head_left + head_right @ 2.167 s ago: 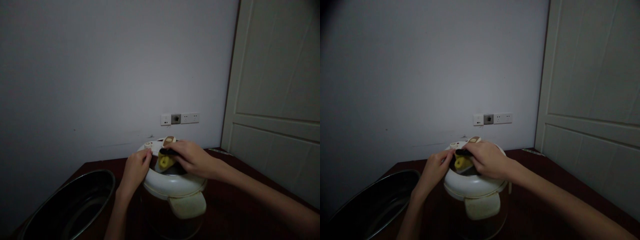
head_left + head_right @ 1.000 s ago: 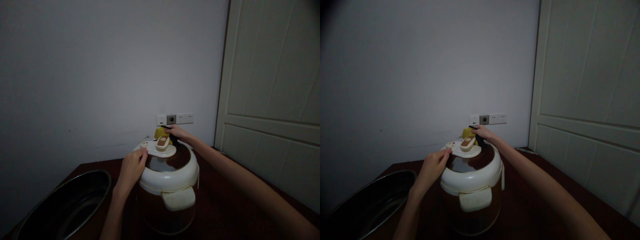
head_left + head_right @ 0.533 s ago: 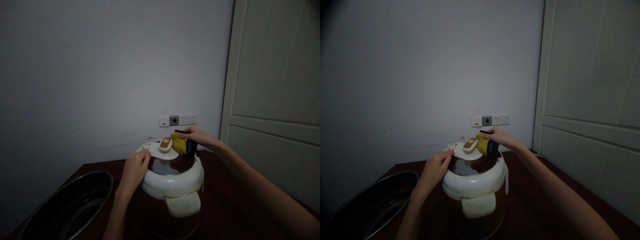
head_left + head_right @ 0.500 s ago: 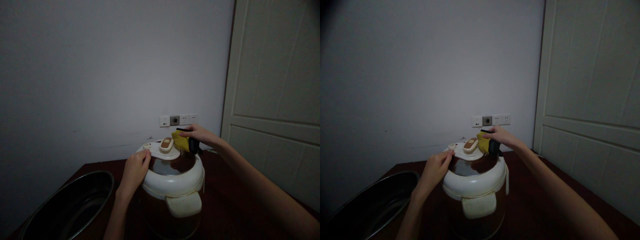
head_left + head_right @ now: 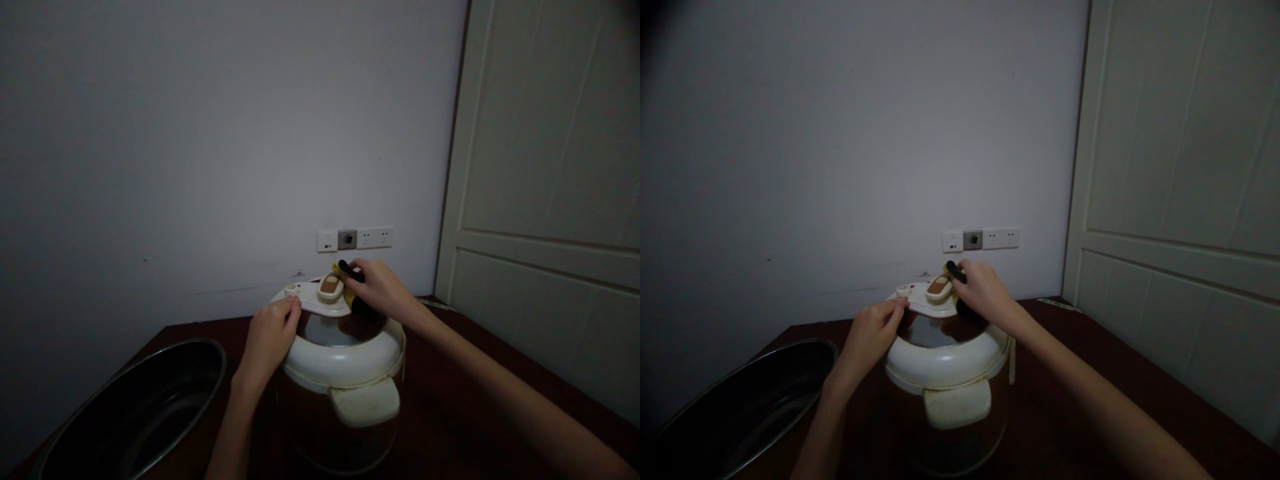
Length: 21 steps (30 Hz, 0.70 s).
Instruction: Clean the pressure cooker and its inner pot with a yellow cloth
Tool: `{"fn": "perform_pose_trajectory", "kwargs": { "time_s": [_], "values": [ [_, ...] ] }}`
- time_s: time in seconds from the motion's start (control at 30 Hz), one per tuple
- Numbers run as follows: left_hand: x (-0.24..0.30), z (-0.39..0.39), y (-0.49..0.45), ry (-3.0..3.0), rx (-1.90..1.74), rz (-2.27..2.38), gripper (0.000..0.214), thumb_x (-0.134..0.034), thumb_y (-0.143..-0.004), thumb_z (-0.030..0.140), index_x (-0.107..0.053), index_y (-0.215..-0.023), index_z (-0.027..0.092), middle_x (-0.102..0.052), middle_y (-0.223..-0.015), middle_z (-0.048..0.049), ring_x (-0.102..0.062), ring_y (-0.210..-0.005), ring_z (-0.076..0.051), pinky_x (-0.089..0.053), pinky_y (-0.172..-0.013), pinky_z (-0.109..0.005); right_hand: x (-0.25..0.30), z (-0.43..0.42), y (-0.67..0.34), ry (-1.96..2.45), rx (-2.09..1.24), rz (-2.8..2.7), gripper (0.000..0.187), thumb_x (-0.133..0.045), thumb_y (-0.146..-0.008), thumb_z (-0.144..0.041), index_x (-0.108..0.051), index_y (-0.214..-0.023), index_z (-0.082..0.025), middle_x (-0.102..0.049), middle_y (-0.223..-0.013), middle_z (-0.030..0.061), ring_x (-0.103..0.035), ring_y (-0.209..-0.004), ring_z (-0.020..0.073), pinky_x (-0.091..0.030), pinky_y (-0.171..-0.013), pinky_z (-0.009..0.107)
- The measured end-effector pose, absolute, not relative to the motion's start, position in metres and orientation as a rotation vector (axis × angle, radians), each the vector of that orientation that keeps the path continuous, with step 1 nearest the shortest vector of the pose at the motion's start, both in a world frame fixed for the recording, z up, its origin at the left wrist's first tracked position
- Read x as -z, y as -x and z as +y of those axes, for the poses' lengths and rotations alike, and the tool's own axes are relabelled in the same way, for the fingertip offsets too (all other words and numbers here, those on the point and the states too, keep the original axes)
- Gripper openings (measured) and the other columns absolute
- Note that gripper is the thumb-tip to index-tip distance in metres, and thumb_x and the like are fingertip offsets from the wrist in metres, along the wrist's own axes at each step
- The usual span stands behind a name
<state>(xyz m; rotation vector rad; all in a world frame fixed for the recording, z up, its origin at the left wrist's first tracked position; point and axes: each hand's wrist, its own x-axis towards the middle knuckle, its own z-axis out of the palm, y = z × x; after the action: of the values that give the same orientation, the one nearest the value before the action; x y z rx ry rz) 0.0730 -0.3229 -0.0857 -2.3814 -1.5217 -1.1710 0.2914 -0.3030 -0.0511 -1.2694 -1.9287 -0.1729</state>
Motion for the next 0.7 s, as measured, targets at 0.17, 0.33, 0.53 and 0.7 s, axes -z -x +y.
{"fn": "perform_pose_trajectory", "kwargs": {
  "time_s": [0.17, 0.33, 0.53, 0.7],
  "values": [
    [0.085, -0.324, -0.074, 2.388, 1.133, -1.523, 0.040, -0.033, -0.094, 0.030, -0.069, -0.083, 0.018, -0.073, -0.091, -0.0090, -0.066, -0.082, -0.021, -0.042, -0.069, -0.027, 0.049, -0.344, -0.284, 1.132, 0.136, -2.066, 0.020, -0.057, -0.081, -0.020, -0.066, -0.097, -0.015, -0.071, -0.084, 0.0091, -0.063, -0.068, 0.0166, -0.040, -0.059, 0.025],
    [0.085, -0.323, -0.072, 2.390, 1.190, -1.528, 0.038, -0.036, -0.093, 0.031, -0.071, -0.093, 0.018, -0.073, -0.098, -0.0090, -0.067, -0.089, -0.022, -0.043, -0.075, -0.028, 0.022, -0.341, -0.286, 1.175, 0.283, -2.006, 0.015, -0.057, -0.079, -0.026, -0.065, -0.087, -0.016, -0.069, -0.077, 0.0070, -0.059, -0.063, 0.0153, -0.037, -0.056, 0.024],
    [0.087, -0.318, -0.064, 2.455, 1.327, -1.552, 0.038, -0.039, -0.091, 0.034, -0.072, -0.101, 0.017, -0.069, -0.110, -0.0082, -0.065, -0.100, -0.022, -0.045, -0.086, -0.031, 0.015, -0.267, -0.281, 1.343, 0.409, -2.039, 0.022, -0.049, -0.084, -0.029, -0.057, -0.096, -0.012, -0.067, -0.085, 0.0126, -0.059, -0.071, 0.0180, -0.035, -0.058, 0.025],
    [0.087, -0.314, -0.059, 2.511, 1.412, -1.544, 0.039, -0.040, -0.091, 0.037, -0.073, -0.095, 0.018, -0.072, -0.102, -0.0061, -0.066, -0.094, -0.021, -0.045, -0.087, -0.032, 0.034, -0.263, -0.266, 1.158, 0.173, -2.257, 0.023, -0.043, -0.088, -0.025, -0.056, -0.103, -0.012, -0.068, -0.091, 0.0117, -0.060, -0.077, 0.0172, -0.040, -0.067, 0.025]
  ]
}}
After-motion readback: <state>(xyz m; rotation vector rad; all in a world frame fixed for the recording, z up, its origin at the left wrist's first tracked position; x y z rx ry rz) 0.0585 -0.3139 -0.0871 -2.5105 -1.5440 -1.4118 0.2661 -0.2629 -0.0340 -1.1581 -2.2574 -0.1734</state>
